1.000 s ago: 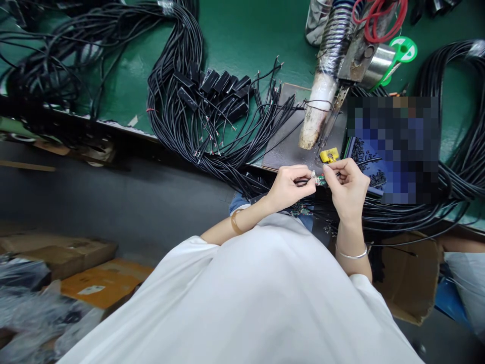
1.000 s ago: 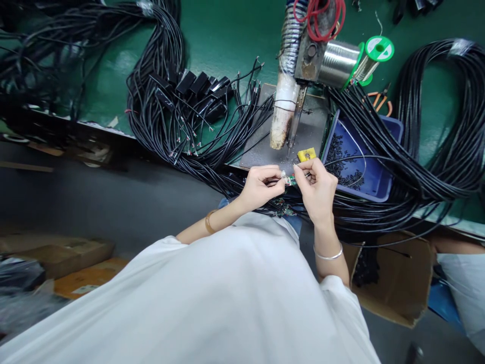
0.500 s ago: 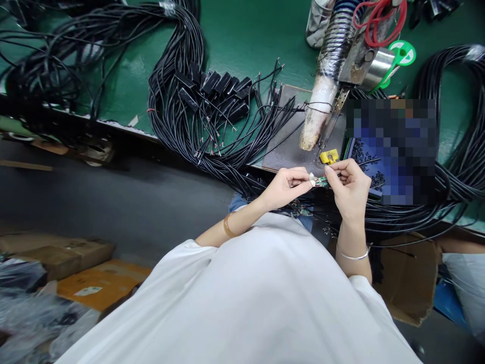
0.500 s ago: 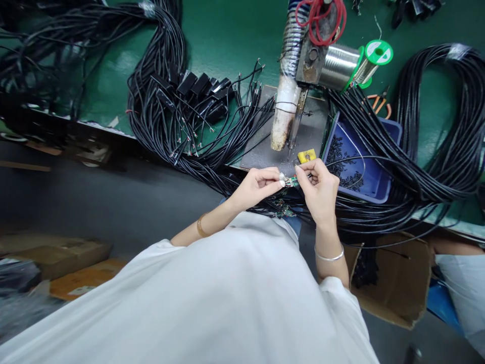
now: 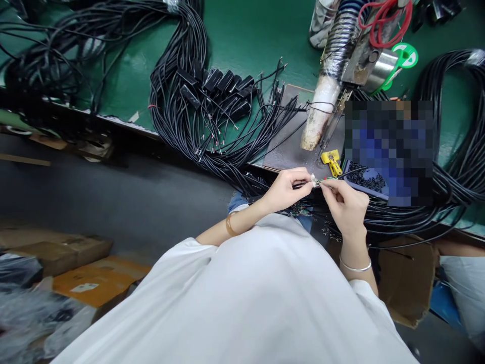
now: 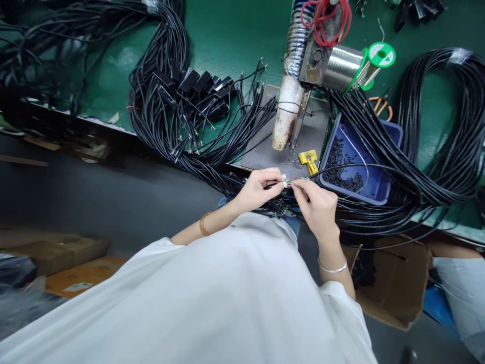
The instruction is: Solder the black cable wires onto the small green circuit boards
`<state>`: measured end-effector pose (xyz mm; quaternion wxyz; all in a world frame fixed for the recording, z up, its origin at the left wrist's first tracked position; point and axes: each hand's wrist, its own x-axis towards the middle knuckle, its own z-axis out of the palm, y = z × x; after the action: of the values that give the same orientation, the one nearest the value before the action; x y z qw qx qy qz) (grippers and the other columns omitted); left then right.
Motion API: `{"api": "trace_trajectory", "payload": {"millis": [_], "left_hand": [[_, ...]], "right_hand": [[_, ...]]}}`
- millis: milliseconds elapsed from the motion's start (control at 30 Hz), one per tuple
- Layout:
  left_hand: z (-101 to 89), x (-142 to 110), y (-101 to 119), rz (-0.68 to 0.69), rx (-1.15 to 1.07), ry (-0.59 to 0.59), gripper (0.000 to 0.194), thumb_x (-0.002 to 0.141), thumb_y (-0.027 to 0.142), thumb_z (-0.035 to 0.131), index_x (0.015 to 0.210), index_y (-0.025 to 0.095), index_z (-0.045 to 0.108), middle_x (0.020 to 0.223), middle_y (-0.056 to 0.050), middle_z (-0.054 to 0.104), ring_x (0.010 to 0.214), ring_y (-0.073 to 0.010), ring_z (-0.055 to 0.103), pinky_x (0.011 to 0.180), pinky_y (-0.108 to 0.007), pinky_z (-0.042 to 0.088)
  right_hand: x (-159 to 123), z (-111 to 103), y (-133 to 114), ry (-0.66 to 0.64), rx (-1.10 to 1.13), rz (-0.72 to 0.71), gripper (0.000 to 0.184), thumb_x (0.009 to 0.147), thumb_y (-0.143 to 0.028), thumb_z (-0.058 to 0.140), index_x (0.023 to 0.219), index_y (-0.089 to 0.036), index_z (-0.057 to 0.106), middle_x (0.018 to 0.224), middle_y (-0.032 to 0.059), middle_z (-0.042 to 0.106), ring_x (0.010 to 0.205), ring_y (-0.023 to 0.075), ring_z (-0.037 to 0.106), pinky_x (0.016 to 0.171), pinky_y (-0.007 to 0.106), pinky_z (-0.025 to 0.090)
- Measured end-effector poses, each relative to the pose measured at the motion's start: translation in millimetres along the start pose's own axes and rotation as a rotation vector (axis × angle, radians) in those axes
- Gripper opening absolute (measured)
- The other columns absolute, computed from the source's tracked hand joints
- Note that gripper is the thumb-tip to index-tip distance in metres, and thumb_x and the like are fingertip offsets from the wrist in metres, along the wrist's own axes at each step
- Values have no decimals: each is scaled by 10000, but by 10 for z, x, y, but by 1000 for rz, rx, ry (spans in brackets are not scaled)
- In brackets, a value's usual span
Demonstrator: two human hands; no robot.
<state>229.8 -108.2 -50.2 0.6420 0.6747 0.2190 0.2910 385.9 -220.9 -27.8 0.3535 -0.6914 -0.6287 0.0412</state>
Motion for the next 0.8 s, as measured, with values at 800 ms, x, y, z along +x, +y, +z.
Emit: {"api": "trace_trajectory", "payload": {"millis": [800], "left_hand": [[36,74,-73,75,29,208,171,839,211,661,689,130,666,670,21,486,615,-77,439,583,-241,326]], "right_hand": [[-48,271,30,240,-19,-147,138,902,-138,647,1007,-219,608,1216,89,736,1040,190,742,825,293,608]]}}
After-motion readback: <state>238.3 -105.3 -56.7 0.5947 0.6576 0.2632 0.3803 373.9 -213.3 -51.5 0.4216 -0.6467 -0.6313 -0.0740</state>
